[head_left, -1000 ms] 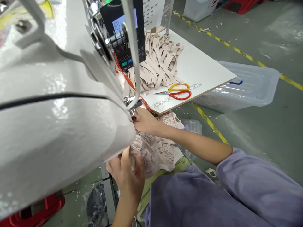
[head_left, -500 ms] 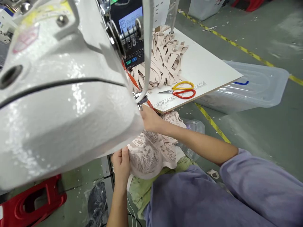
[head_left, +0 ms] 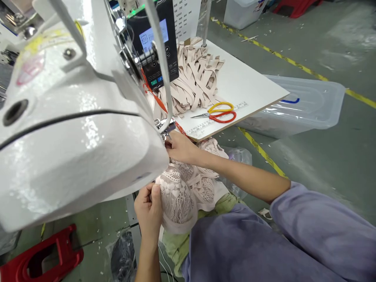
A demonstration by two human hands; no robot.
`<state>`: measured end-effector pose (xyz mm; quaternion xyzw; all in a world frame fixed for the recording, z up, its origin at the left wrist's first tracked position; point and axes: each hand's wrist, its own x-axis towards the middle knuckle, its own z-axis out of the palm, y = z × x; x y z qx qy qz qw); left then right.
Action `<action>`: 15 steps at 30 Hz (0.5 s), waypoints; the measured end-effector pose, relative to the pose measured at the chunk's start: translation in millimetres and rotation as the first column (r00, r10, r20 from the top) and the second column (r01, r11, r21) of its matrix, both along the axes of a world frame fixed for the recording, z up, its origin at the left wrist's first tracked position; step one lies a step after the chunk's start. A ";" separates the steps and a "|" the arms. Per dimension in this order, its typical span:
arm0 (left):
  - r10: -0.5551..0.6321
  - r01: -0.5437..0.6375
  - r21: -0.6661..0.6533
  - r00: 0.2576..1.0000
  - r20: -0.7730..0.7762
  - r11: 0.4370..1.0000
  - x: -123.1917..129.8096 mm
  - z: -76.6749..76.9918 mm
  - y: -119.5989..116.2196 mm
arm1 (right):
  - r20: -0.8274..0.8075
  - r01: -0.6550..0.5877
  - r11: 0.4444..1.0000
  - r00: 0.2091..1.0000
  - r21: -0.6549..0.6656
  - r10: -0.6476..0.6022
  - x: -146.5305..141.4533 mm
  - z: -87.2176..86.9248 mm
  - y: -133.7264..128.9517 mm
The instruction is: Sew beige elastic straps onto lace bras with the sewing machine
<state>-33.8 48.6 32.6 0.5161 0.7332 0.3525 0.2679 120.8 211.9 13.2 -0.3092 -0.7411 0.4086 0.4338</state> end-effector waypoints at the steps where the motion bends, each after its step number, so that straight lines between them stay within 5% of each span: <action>1: -0.002 0.002 -0.001 1.000 -0.013 1.000 0.7 1.5 0.2 | 0.001 0.001 1.000 1.000 0.005 -0.001 0.5 -0.4 0.8; 8: 0.008 -0.008 -0.031 1.000 -0.003 0.999 1.5 6.0 1.4 | -0.032 0.038 0.999 0.999 0.037 -0.037 0.0 -0.8 0.8; 11: 0.001 0.027 -0.139 0.980 0.200 0.990 0.0 4.9 4.2 | -0.017 0.040 0.999 0.999 -0.019 -0.041 0.4 3.6 -1.0; 13: 0.007 0.132 -0.256 0.878 0.478 0.958 4.5 2.2 2.7 | -0.033 0.019 0.999 0.999 -0.040 -0.020 5.7 9.4 -3.6; 15: 0.057 0.265 -0.322 0.685 0.726 0.909 17.1 -4.2 -3.6 | -0.042 -0.018 0.997 0.999 -0.080 0.015 17.5 18.5 -8.9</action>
